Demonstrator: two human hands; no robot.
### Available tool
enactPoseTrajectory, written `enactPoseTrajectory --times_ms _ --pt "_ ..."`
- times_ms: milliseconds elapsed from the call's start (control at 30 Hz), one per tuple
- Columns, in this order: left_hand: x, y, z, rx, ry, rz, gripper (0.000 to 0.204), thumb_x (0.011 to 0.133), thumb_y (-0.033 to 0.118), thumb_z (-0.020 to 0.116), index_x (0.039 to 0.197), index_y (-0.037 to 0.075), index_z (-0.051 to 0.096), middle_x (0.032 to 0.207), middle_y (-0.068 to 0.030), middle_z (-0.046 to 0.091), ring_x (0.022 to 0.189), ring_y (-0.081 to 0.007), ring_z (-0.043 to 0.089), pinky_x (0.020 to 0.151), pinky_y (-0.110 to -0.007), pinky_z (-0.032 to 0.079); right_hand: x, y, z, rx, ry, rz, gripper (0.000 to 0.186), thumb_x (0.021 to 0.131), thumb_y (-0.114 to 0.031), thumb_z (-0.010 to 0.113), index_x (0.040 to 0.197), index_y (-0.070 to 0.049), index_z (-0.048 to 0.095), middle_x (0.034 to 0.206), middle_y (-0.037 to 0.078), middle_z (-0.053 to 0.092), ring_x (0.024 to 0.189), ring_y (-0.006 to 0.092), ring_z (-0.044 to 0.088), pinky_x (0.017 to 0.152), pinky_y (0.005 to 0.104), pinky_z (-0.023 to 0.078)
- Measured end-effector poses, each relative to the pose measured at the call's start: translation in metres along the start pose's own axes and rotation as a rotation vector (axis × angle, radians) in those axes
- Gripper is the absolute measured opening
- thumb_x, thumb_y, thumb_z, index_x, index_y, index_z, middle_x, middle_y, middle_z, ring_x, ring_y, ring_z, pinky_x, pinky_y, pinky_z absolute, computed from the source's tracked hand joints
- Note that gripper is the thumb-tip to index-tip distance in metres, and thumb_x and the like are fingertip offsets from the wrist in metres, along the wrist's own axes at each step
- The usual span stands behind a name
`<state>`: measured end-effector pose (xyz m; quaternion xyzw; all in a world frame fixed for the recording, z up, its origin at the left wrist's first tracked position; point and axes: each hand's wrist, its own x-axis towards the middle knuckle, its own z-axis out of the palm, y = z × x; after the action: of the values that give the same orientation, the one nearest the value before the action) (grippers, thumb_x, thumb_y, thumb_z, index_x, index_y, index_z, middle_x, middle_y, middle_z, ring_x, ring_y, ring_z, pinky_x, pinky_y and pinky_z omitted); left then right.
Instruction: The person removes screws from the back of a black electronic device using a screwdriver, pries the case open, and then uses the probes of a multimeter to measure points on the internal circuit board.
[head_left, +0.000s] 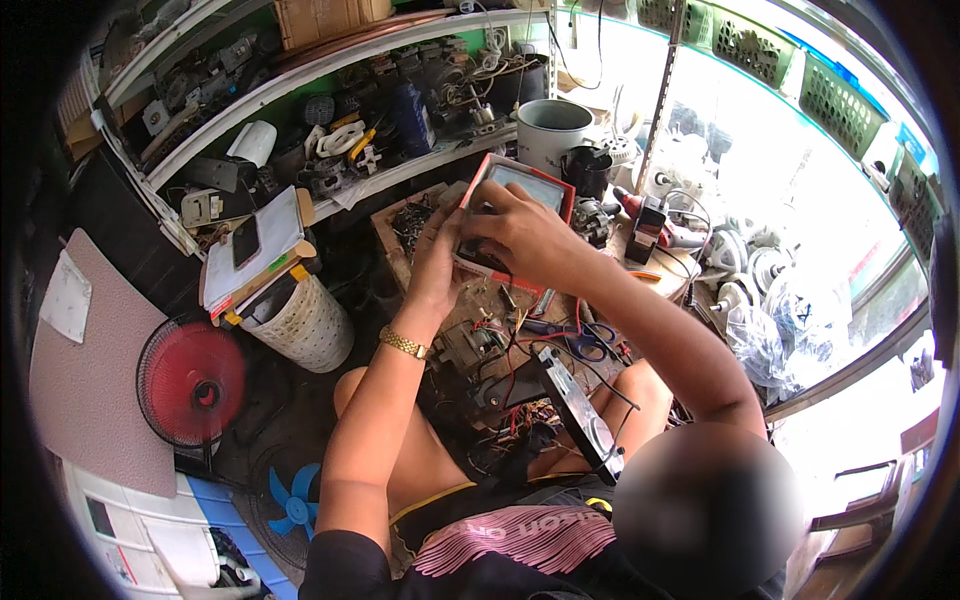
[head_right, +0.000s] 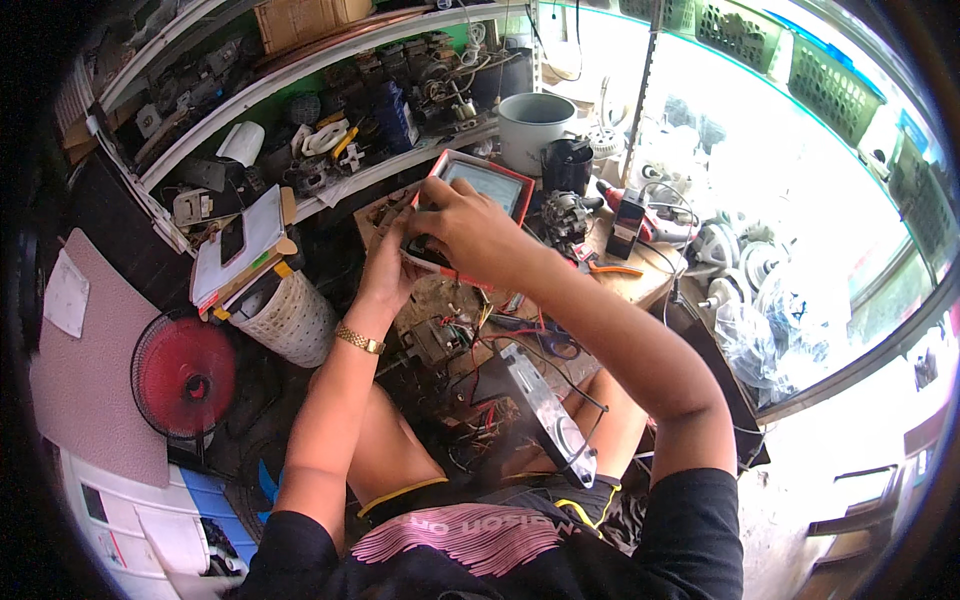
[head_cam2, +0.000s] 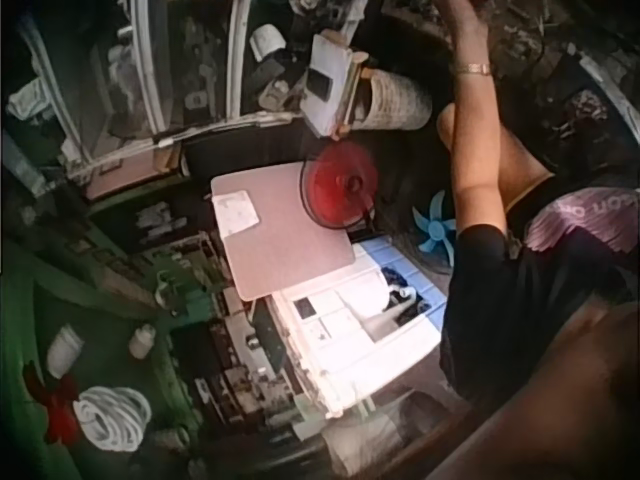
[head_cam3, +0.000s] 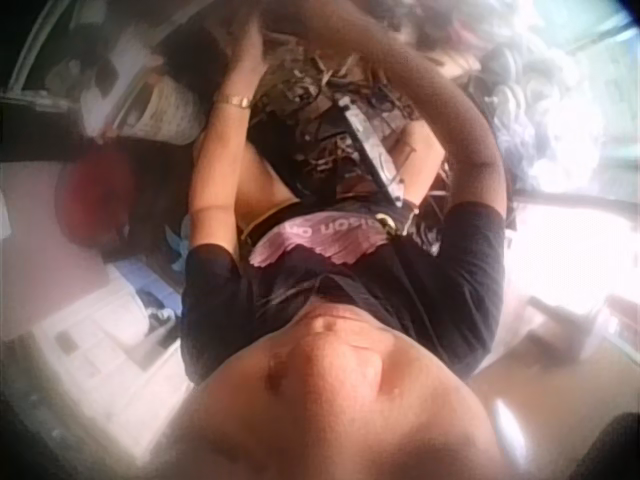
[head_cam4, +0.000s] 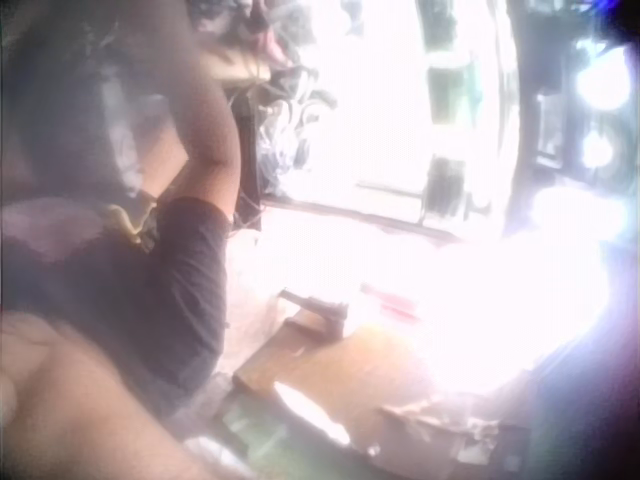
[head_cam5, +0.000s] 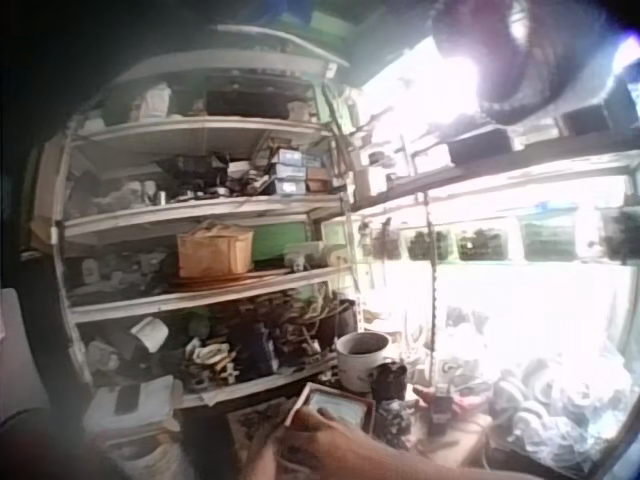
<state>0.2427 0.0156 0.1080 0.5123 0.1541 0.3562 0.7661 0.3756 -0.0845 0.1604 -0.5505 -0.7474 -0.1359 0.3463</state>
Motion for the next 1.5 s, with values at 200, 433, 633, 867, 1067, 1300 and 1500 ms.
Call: enactPoseTrajectory --times_ms 200,433,633,867,1067,1300,1500 --pt "0.007 0.010 -0.020 -0.305 -0.217 -0.231 0.042 0.098 0.035 0.050 0.131 0.011 0.050 0.120 -0.0023 0.060 0.102 -0.0168 0.064 0.080 -0.034 0.059 0.022 0.003 -0.017 -0.227 0.004 -0.233 0.026 0.073 -0.015 0.073 0.099 -0.021 0.071 0.121 0.009 0.051 0.111 0.0317 0.049 0.091 0.0456 0.043" --pt "0.011 0.065 -0.015 -0.210 -0.109 -0.021 0.035 0.091 0.021 0.060 0.123 0.009 0.053 0.111 -0.0107 0.064 0.086 -0.0219 0.069 0.071 -0.036 0.061 -0.003 0.009 -0.010 0.739 0.841 0.316 0.086 0.074 -0.029 0.081 0.139 -0.001 0.032 0.137 0.022 0.040 0.129 0.0316 0.038 0.107 0.0442 0.032" --pt "0.059 0.139 -0.012 -0.227 0.151 0.247 0.022 0.092 0.021 0.051 0.104 0.003 0.055 0.101 -0.0129 0.066 0.089 -0.0282 0.067 0.073 -0.046 0.060 -0.011 -0.023 0.048 1.140 0.075 0.356 0.061 0.086 -0.029 0.072 0.130 0.002 0.044 0.113 0.014 0.061 0.099 0.0190 0.060 0.082 0.0323 0.051" --pt "0.046 0.232 -0.116 0.085 0.062 0.240 0.029 0.090 0.022 0.058 0.112 0.004 0.060 0.104 -0.0085 0.068 0.092 -0.0207 0.068 0.080 -0.038 0.058 0.029 -0.020 -0.074 1.264 -0.099 0.447 0.037 0.092 -0.036 0.062 0.108 -0.002 0.060 0.058 -0.004 0.041 0.048 0.0067 0.042 0.047 0.0261 0.046" --pt "0.004 0.192 -0.113 -0.173 0.061 0.104 0.030 0.091 0.023 0.053 0.108 -0.001 0.060 0.098 -0.0104 0.069 0.085 -0.0221 0.069 0.078 -0.036 0.058 0.046 0.045 -0.144 0.661 -0.434 0.404 0.040 0.082 -0.025 0.075 0.113 -0.002 0.064 0.065 -0.005 0.052 0.052 0.0037 0.044 0.046 0.0212 0.039" --pt "-0.022 0.189 -0.101 -0.184 -0.040 0.096 0.028 0.087 0.017 0.051 0.099 -0.004 0.064 0.092 -0.0156 0.071 0.079 -0.0248 0.070 0.078 -0.033 0.058 0.023 0.116 -0.145 0.512 -0.775 0.447 0.029 0.083 -0.025 0.072 0.096 0.001 0.070 0.082 0.006 0.069 0.071 0.0127 0.065 0.063 0.0267 0.052" --pt "-0.029 0.160 -0.099 -0.458 -0.425 0.197 0.044 0.091 0.033 0.053 0.119 -0.001 0.058 0.110 -0.0118 0.067 0.097 -0.0229 0.066 0.090 -0.034 0.052 -0.017 0.149 -0.081 0.406 -0.942 0.501 0.030 0.088 -0.030 0.066 0.096 -0.001 0.069 0.073 0.004 0.066 0.065 0.0120 0.060 0.065 0.0290 0.051"
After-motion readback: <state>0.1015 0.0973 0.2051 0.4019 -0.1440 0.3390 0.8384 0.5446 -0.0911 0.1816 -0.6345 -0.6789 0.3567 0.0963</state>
